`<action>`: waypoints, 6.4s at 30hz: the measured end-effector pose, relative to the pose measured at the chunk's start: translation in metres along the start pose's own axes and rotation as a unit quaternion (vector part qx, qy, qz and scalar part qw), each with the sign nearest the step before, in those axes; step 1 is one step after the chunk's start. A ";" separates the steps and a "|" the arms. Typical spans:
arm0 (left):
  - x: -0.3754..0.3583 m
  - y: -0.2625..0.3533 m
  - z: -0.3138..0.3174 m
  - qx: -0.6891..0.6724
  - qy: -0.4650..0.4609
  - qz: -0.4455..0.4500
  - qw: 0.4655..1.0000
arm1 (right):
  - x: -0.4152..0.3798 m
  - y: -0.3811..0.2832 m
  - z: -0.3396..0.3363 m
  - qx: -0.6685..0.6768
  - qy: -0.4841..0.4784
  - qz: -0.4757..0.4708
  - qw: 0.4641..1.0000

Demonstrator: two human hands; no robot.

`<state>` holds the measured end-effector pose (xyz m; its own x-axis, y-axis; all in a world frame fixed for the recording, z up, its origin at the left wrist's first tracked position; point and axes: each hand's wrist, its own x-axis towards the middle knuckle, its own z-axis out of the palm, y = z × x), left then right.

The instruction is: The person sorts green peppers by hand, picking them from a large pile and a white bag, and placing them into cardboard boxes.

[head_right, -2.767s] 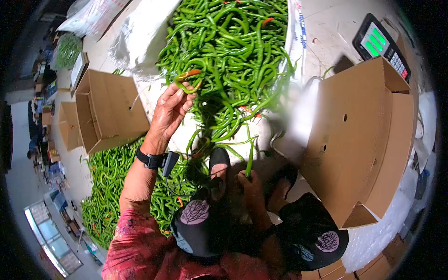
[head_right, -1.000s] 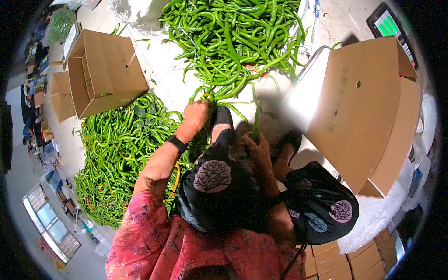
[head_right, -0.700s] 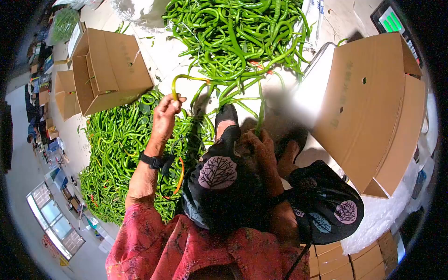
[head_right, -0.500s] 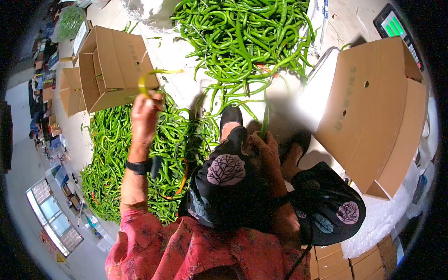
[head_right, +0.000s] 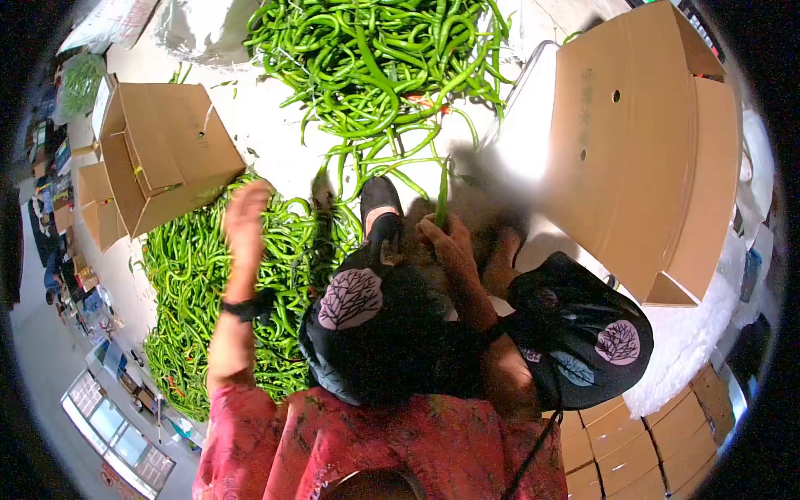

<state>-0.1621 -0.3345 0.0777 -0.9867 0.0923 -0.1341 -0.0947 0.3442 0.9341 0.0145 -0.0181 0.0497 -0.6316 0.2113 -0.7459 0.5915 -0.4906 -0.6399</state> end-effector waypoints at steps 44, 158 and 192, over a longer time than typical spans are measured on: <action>-0.051 0.021 -0.102 -0.283 0.131 -0.108 0.944 | 0.001 0.006 -0.013 -0.065 -0.002 -0.002 0.998; 0.117 0.104 0.289 0.354 -0.161 0.385 0.837 | -0.018 -0.025 -0.001 0.124 0.008 -0.070 0.990; 0.018 0.152 0.107 -0.252 -0.347 -0.139 0.892 | -0.014 -0.028 0.014 0.104 -0.046 -0.034 0.993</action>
<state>-0.1800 -0.1804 0.1816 -0.6119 0.6863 -0.3931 -0.5438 -0.0041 0.8392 -0.0002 -0.0193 0.0807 -0.7154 0.1776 -0.6758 0.4349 -0.6438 -0.6296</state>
